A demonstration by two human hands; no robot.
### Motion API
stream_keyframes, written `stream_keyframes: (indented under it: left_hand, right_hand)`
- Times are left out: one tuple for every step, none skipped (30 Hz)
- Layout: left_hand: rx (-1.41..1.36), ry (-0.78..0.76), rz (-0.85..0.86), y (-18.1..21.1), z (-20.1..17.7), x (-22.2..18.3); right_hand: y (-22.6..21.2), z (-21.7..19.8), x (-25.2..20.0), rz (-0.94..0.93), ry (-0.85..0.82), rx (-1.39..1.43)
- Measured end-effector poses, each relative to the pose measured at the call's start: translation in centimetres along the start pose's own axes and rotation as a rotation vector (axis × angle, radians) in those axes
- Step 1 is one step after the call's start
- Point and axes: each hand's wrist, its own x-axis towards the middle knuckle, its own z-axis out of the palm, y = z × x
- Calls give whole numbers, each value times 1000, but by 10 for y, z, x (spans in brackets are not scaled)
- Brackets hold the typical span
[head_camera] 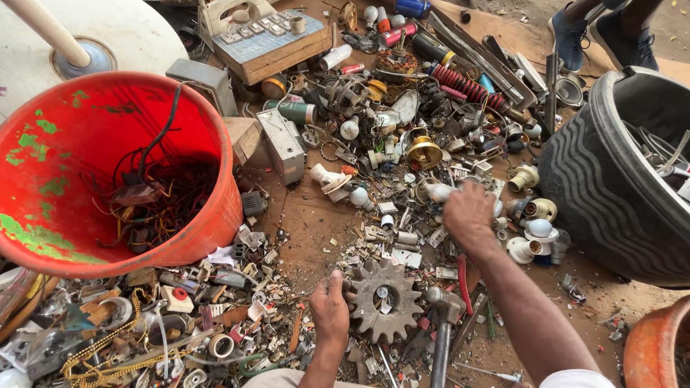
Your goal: The person sits on the ground surrounded by scrap and uses a hammer and screwdriver to dismantle a metal gear and a circuit board. They repeatedly strike the gear to break it apart and pry components off the circuit board.
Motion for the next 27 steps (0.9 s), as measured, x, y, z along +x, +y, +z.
stream_keyframes:
  left_hand:
    - [15,6,0,0,0,0]
    - [31,12,0,1,0,-1]
    - [46,22,0,1,-1,0]
    - [45,24,18,1,-1,0]
    - [44,26,37,0,-1,1]
    - [43,29,56,0,-1,2]
    - [54,28,58,0,0,2]
    - [64,26,60,0,0,3]
    - [75,25,60,-1,-1,2]
    - [52,20,53,-1,-2,2]
    - [28,12,48,-1,-2,3]
    - [4,4,43,-1,-3,3]
    - [6,1,29,-1,-4,3]
    - [9,-2,16,-1,-5,2]
    - [6,-10,5,-1,-4,2]
    - [8,-11,27,-1,-4,1]
    - [12,-20,50,-1,-4,1]
    - [16,-28,73,-1,-4,1]
    - [19,-27,70,0,-4,2]
    - [22,-25,67,2,-4,2]
    - [28,-23,63,3,-5,0]
    - [-3,-29,49,4,-6,-2]
    - [-34,-38,34,7,-5,-3]
    - [-65,-48,20,9,-3,-3]
    - [-16,-41,26,10,-4,-5]
    - [34,-33,32,11,-5,-6]
    - [86,-27,42,11,-5,-6]
  right_hand:
    - [-14,-4,-2,-33,90,32]
    - [-28,-8,-1,-65,180,63]
    - [-46,-13,8,-156,261,176]
    - [-63,-16,18,-246,342,289]
    - [-82,-19,29,-276,192,424]
    - [-102,-21,42,-304,40,556]
    - [-116,-21,54,-361,52,483]
    - [-130,-19,65,-418,65,410]
    - [-139,-15,74,-474,75,335]
    - [-146,-9,81,-479,97,284]
    - [-151,-4,87,-483,120,232]
    - [-152,1,91,-486,143,180]
    - [-148,4,91,-479,95,161]
    - [-141,6,88,-471,46,142]
    - [-133,4,86,-461,3,117]
    - [-126,2,82,-424,-26,102]
    - [-113,1,75,-379,-52,86]
    - [-102,1,68,-334,-79,70]
    - [-91,1,62,-324,-29,183]
    - [-76,2,56,-314,21,295]
    - [-63,4,49,-305,70,410]
    - [-50,6,40,-252,67,402]
    - [-37,7,30,-197,66,393]
    - [-25,7,17,-143,64,384]
    - [-15,9,2,-138,176,515]
    - [-7,10,-16,-133,290,646]
    - [1,10,-34,-125,407,777]
